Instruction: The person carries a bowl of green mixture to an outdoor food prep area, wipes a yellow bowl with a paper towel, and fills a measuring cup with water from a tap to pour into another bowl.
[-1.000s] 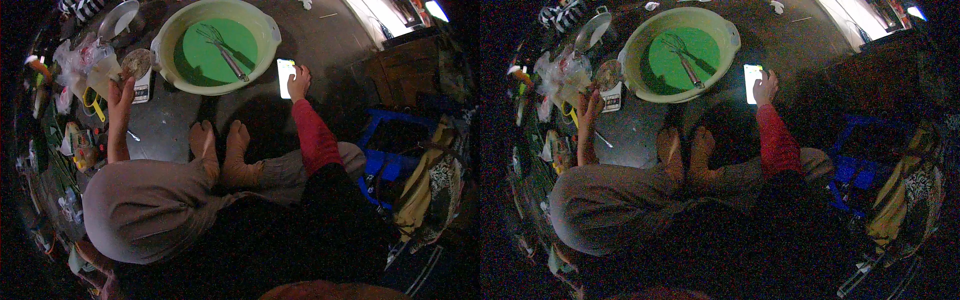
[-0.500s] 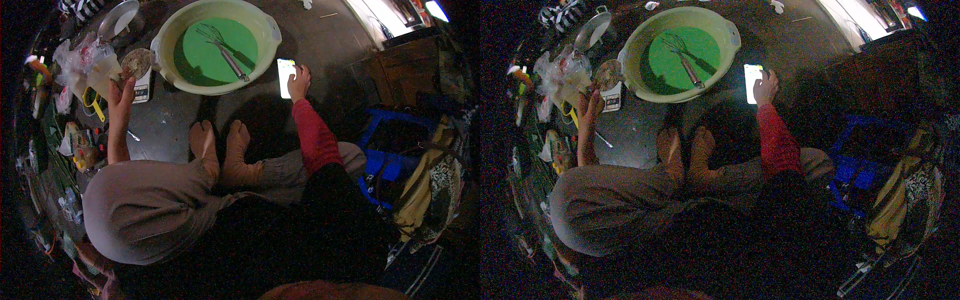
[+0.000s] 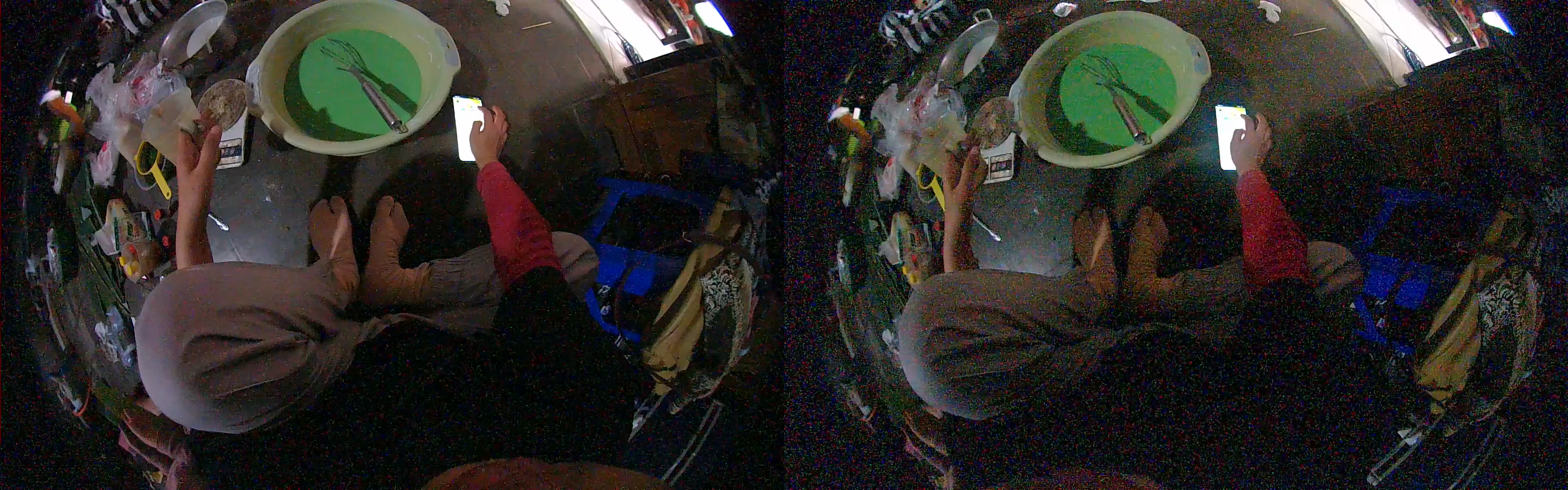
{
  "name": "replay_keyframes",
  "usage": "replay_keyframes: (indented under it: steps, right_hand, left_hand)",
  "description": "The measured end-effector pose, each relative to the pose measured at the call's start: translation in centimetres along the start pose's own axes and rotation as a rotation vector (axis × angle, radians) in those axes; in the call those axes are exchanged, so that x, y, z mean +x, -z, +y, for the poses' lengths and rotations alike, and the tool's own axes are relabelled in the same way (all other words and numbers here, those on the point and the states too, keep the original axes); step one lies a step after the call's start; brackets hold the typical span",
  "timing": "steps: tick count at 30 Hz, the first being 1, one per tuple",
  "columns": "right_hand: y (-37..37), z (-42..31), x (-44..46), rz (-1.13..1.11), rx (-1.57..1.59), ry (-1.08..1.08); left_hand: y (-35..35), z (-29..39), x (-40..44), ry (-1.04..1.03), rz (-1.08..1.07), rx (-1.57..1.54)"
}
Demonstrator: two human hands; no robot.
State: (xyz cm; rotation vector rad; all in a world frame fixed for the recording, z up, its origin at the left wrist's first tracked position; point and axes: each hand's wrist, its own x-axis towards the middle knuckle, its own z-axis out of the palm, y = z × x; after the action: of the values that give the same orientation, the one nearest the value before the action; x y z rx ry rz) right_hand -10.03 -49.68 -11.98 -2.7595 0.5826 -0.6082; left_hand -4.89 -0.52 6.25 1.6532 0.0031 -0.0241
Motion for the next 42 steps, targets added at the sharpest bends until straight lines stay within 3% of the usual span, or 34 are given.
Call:
replay_keyframes:
  steps: [6, 11, 13, 14, 16, 17, 20, 21, 24, 27, 30, 32, 36, 38, 39, 40, 42]
  right_hand:
    - [0.1, -0.1, 0.0, 0.000, -0.001, 0.010]
    - [0.1, -1.0, 1.0, -0.001, 0.044, -0.025]
    - [-0.5, -1.9, 2.7, 0.218, 0.134, 0.056]
    - [-0.7, -2.5, 4.0, 0.220, 0.139, 0.062]
    - [-0.6, -4.1, 6.4, -0.039, 0.415, -0.243]
    - [0.5, -5.6, 7.0, -0.040, 0.421, -0.235]
    - [6.1, -11.7, 8.1, -0.570, 1.428, -0.671]
    - [6.6, -12.6, 8.2, -0.694, 1.570, -0.676]
    - [6.9, -14.1, 8.0, -0.686, 1.477, -0.528]
    - [5.5, -12.6, 8.4, -0.734, 1.562, -0.475]
    - [5.7, -12.9, 8.6, -0.758, 1.546, -0.433]
    - [6.7, -13.7, 8.7, -0.754, 1.511, -0.431]
    - [9.6, -15.1, 10.0, -0.920, 1.547, -0.507]
    - [9.3, -14.6, 11.6, -0.989, 1.513, -0.498]
    - [8.7, -13.4, 13.8, -1.134, 1.425, -0.548]
    - [8.2, -12.7, 15.2, -1.276, 1.329, -0.597]
    - [8.4, -13.4, 16.7, -1.348, 1.292, -0.575]
  left_hand:
    - [-0.6, 0.7, -0.4, -0.022, 0.012, 0.006]
    - [0.9, -2.5, 1.1, 0.058, 0.020, 0.024]
    - [0.9, -3.0, 1.2, 0.146, 0.013, 0.191]
    - [0.5, -3.1, 1.2, 0.143, 0.020, 0.191]
    - [-0.7, -3.3, 1.5, 0.269, 0.068, -0.079]
    - [-0.9, -3.5, 2.1, 0.265, -0.021, -0.051]
    - [-0.9, -6.3, 3.9, 0.376, -0.069, -0.012]
    - [-1.0, -6.6, 4.4, 0.369, -0.057, -0.015]
    - [-2.4, -7.1, 5.6, 0.499, -0.169, -0.129]
    - [-3.8, -7.1, 6.5, 0.406, -0.255, -0.250]
    - [-4.6, -6.7, 6.9, 0.356, -0.333, -0.114]
    - [-4.8, -7.5, 7.4, 0.375, -0.382, -0.280]
    - [-3.5, -8.1, 8.1, 0.409, -0.395, -0.238]
    - [-1.4, -6.0, 7.6, 0.555, -0.504, -0.246]
    - [-0.6, -4.4, 6.9, 0.567, -0.503, -0.247]
    - [0.0, -2.5, 5.9, 0.515, -0.485, -0.239]
    - [1.4, -1.0, 5.3, 0.470, -0.464, -0.236]
